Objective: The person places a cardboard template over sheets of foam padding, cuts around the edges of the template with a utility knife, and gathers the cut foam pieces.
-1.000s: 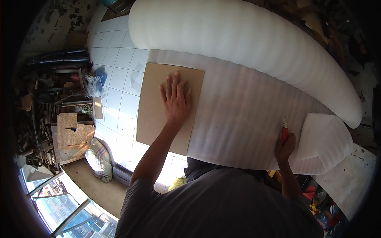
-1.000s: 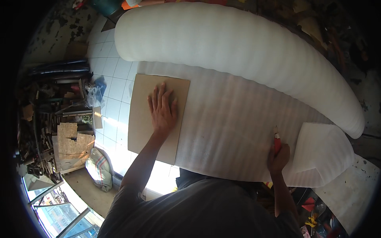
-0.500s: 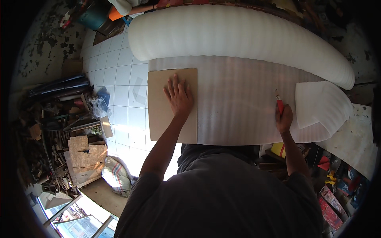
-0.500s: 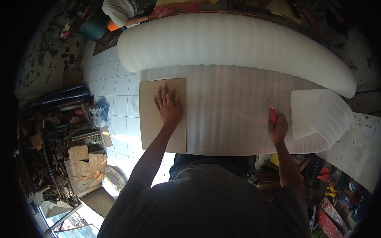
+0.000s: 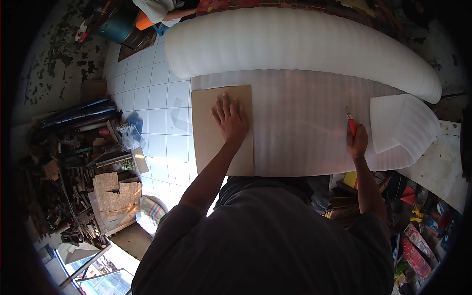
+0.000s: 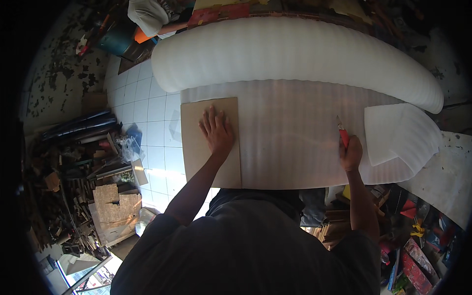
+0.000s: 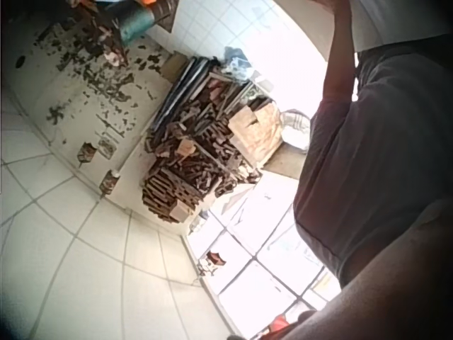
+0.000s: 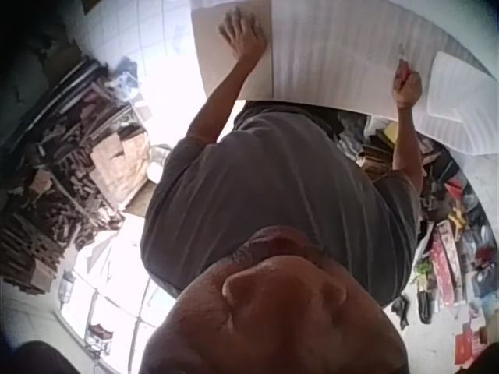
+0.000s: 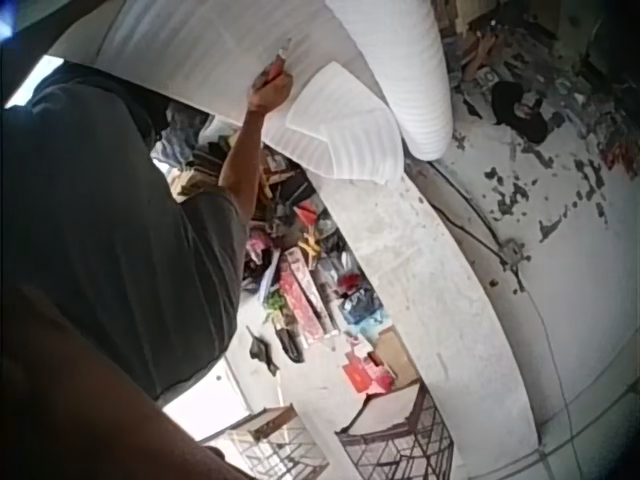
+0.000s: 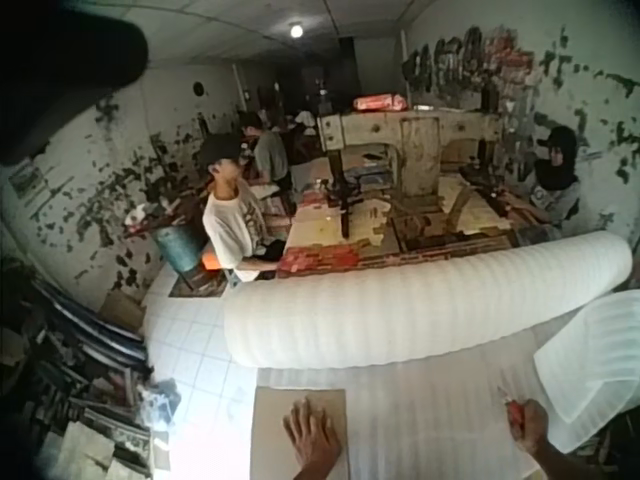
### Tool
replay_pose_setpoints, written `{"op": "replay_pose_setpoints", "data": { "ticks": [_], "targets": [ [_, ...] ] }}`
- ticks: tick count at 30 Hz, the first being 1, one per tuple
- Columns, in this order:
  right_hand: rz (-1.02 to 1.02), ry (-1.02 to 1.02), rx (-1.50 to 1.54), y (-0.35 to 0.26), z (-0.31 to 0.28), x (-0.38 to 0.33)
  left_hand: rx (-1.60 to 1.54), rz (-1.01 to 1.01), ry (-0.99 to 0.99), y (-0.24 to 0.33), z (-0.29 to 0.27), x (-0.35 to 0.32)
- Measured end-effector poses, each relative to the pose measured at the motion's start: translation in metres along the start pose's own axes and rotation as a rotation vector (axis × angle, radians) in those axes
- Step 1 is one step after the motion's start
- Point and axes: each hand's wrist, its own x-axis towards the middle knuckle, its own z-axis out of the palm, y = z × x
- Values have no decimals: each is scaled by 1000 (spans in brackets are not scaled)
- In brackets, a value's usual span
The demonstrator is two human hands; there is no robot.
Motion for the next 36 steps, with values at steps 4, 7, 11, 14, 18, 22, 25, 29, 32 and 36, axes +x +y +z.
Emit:
{"op": "replay_pose_setpoints", "data": {
  "ticks": [4, 7, 11, 14, 18, 22, 25, 29, 32, 36],
  "targets": [
    [-25, 22, 34, -2, -2, 0, -8, 4, -1, -1, 0, 1],
    [-4, 13, 28, 0, 0, -2, -6, 4, -11, -1, -2, -1],
    [1, 2, 45, 0, 0, -2, 8, 24, -16, -4, -4, -2],
    [-42, 27, 40, 0, -2, -3, 6, 26, -1, -4, -6, -2],
    [-34, 10, 27, 0, -2, -5, -14, 31, 11, -5, -9, -3],
    [-35, 7, 45, -5, -3, -4, -26, 38, 9, -5, -11, -2],
    [-15, -2, 35, -7, -3, -5, -53, 41, 21, -6, -10, -2],
    [32, -26, 15, -13, -6, -5, -124, 52, 13, -11, -9, -3],
    [154, 8, 10, -27, -4, -4, -206, 84, 8, -18, -10, -3],
    [381, 29, 270, -81, -7, -12, -315, 199, -146, -31, -20, 1]
  ]
}}
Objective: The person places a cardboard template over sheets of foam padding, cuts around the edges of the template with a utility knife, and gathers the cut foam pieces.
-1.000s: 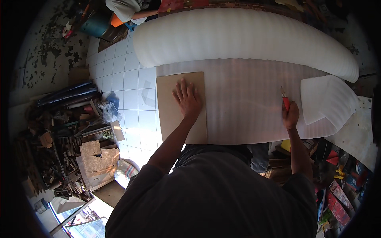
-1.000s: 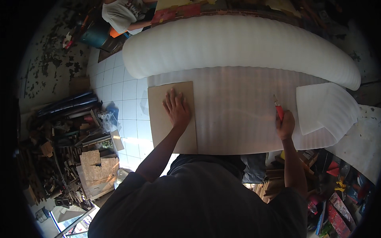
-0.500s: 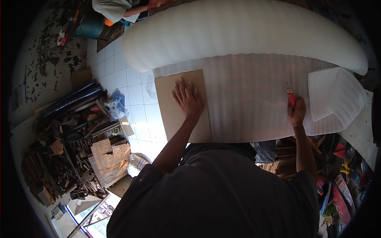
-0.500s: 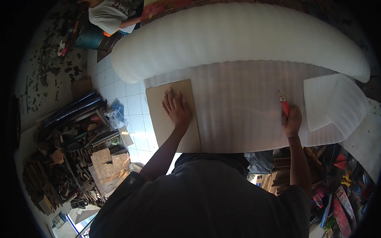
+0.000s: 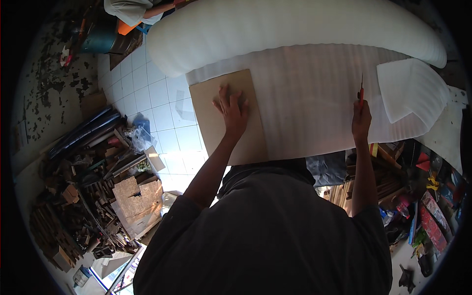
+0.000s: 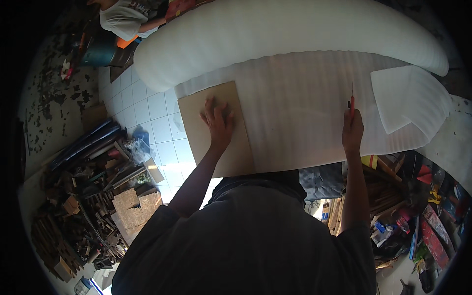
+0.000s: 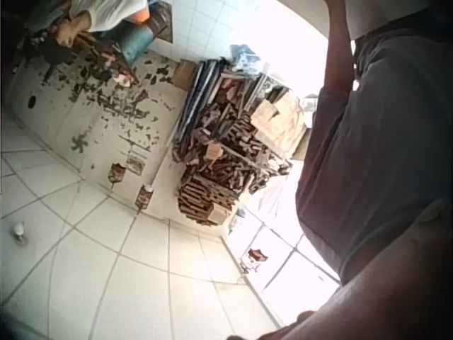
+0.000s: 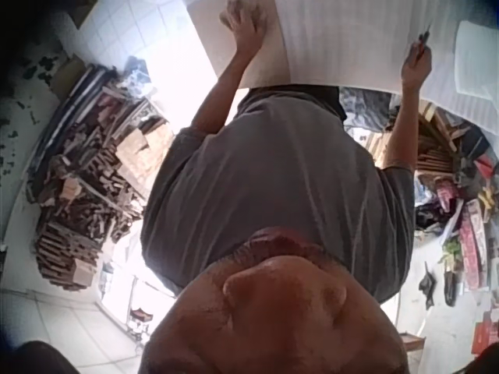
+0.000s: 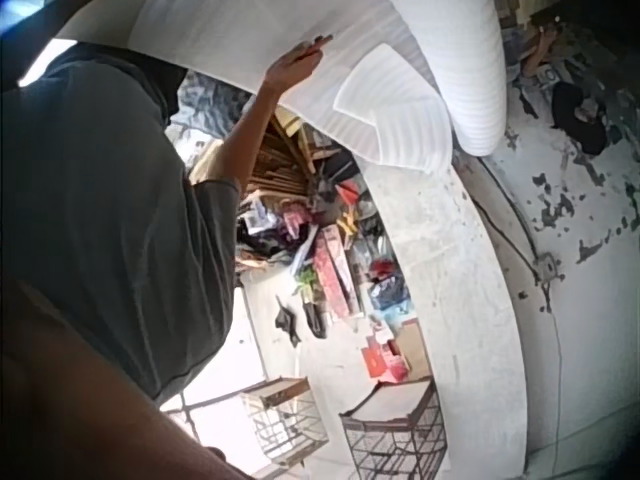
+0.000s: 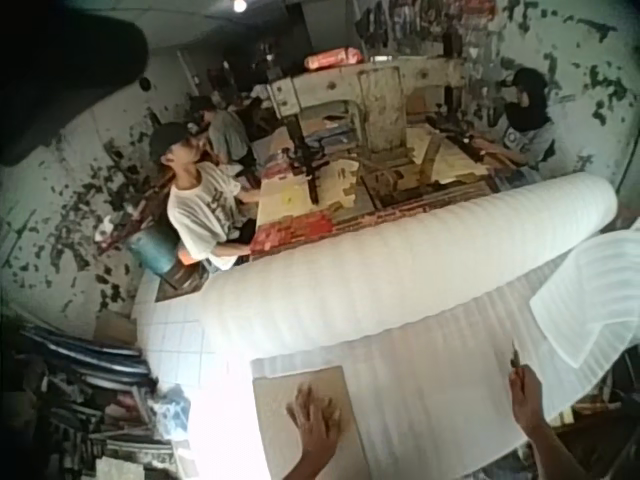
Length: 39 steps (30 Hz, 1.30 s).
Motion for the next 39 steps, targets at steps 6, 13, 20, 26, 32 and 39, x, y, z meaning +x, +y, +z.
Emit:
{"op": "replay_pose_setpoints", "data": {
  "ticks": [6, 13, 20, 26, 32, 39],
  "targets": [
    [260, -63, 593, -92, 36, -62, -46, 119, -438, 4, -45, 18],
    [321, -208, 697, -164, 87, -93, 206, 239, -623, -6, -43, 14],
    [-23, -261, 53, -210, 153, -74, 201, 228, -626, -8, -39, 11],
    [43, -306, 0, -247, 174, -40, 202, 225, -563, -9, -32, 7],
    [25, -300, -65, -237, 188, -32, 219, 217, -558, -4, -33, 6],
    [23, -362, -146, -239, 189, -32, 178, 218, -549, -8, -30, 5]
  ]
}}
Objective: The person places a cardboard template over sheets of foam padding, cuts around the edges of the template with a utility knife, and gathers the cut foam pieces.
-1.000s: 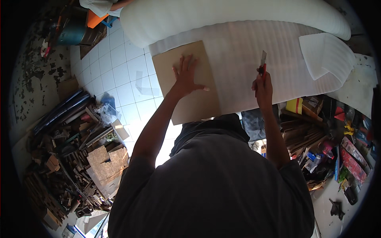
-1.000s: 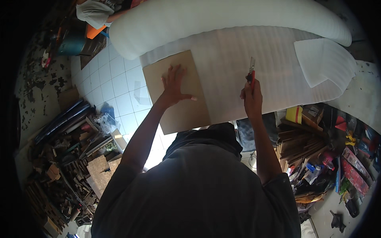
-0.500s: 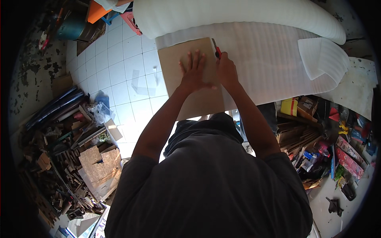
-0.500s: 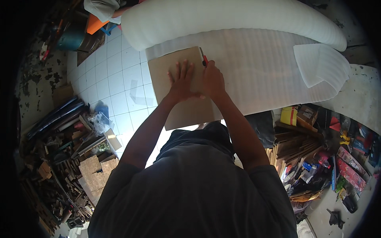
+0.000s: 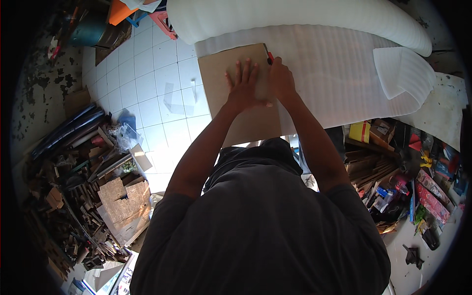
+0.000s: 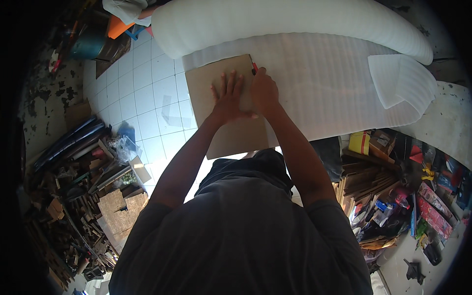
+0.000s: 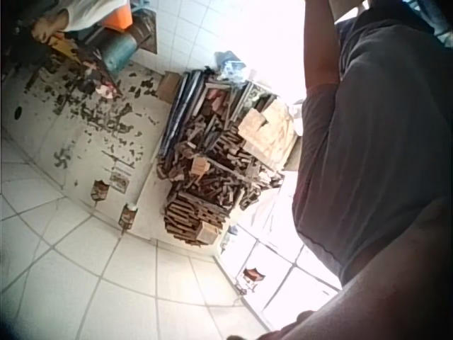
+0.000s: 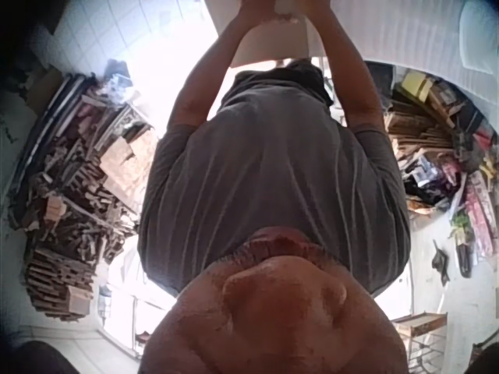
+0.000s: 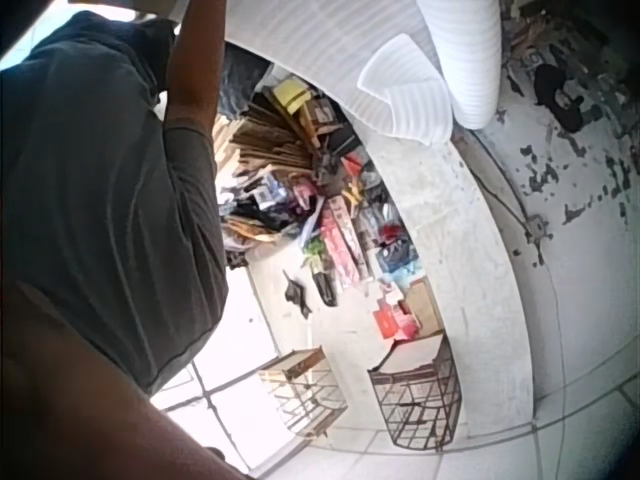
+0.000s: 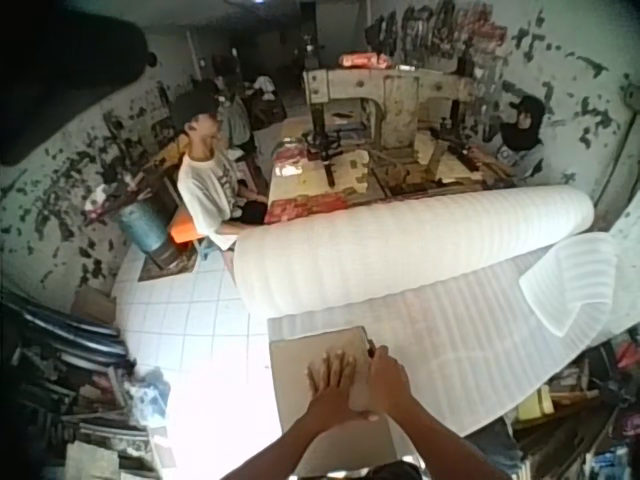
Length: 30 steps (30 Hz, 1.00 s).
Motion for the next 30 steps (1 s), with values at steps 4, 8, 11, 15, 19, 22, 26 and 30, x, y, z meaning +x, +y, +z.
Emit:
{"op": "replay_pose_setpoints", "data": {
  "ticks": [4, 8, 11, 15, 19, 22, 26, 30],
  "targets": [
    [2, -2, 15, -3, -1, 0, -11, -5, -4, 1, 0, 2],
    [34, -47, 13, -12, -10, 0, -4, 1, 14, -1, 2, 2],
    [74, -78, 21, -14, -14, -2, -5, 12, 39, -1, 3, 2],
    [54, -103, 32, -7, -13, -20, -6, 10, 44, -1, 3, 2],
    [51, -160, -63, -4, -17, -35, -5, 6, 43, -1, 3, 2],
    [62, -169, -74, -4, -18, -35, -1, 9, 55, -2, 3, 3],
    [85, -171, -55, 1, -14, -32, 4, 10, 56, 0, 3, 3],
    [61, -187, -61, 0, -14, -42, 16, -6, 45, 0, 2, 3]
  ]
}}
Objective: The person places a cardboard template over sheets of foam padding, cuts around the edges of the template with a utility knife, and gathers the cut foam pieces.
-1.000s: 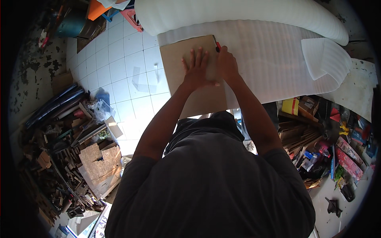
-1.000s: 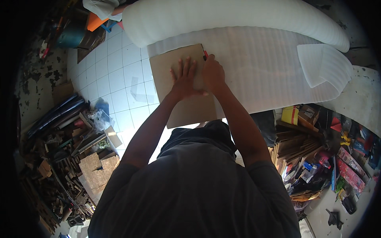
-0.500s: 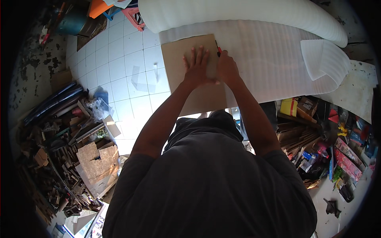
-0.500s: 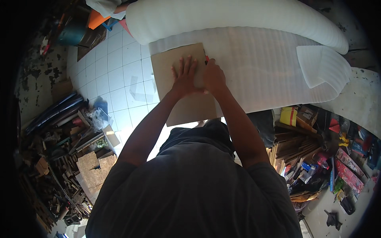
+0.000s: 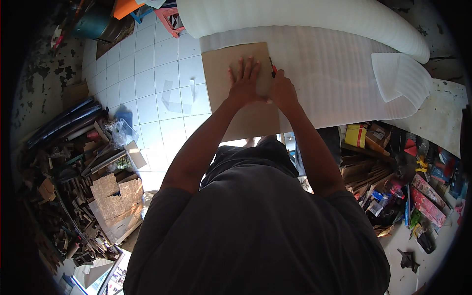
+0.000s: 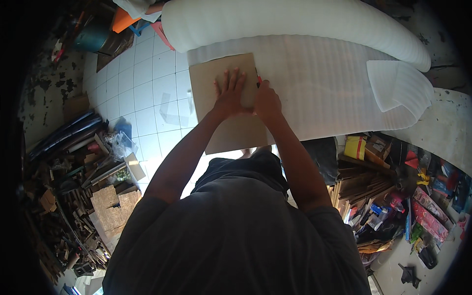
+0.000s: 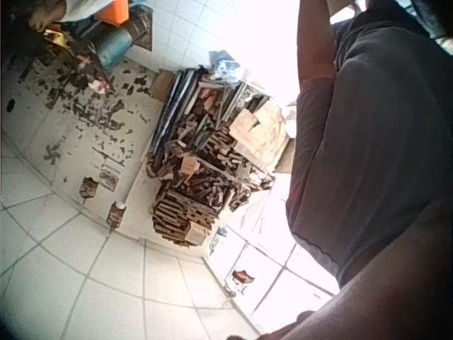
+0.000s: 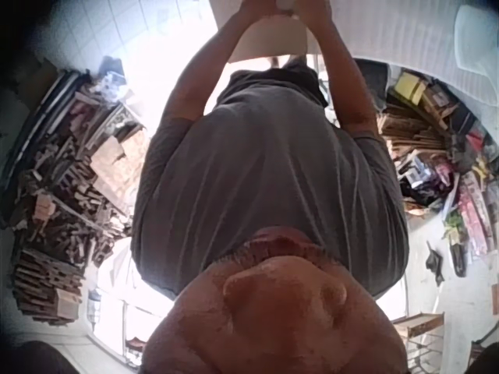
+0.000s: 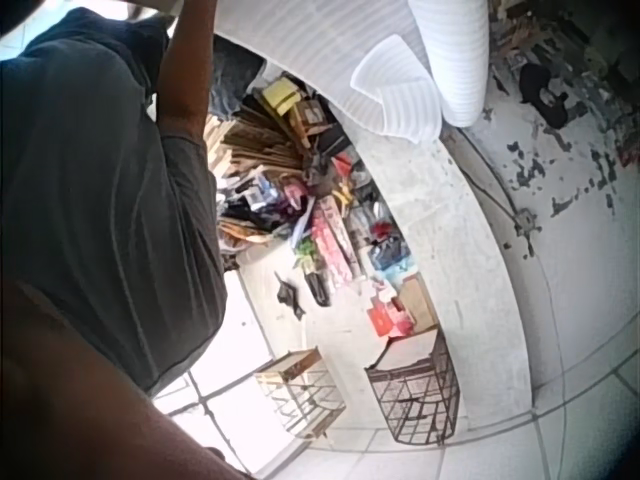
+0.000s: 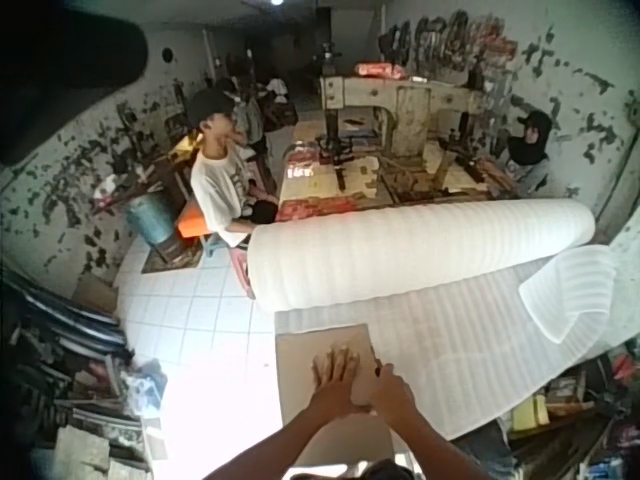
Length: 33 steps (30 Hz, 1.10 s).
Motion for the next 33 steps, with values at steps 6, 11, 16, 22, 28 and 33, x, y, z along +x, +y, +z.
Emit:
{"op": "replay_pose_setpoints", "data": {
  "ticks": [6, 11, 16, 22, 28, 33],
  "targets": [
    [-31, 33, 5, 11, 10, -17, 7, -5, -26, 3, -4, 0],
    [17, -20, 34, 13, 9, -38, -2, 0, -10, 0, 1, -1],
    [57, -18, 43, 16, 13, -57, -6, 11, 45, 0, 4, 0],
    [57, 1, 34, 25, 22, -71, -5, 11, 39, -1, 5, 1],
    [54, -3, 28, 32, 28, -97, 2, 12, 21, 0, 4, 0],
    [60, -16, 47, 38, 33, -117, -1, 12, 24, -1, 4, 2]
  ]
}}
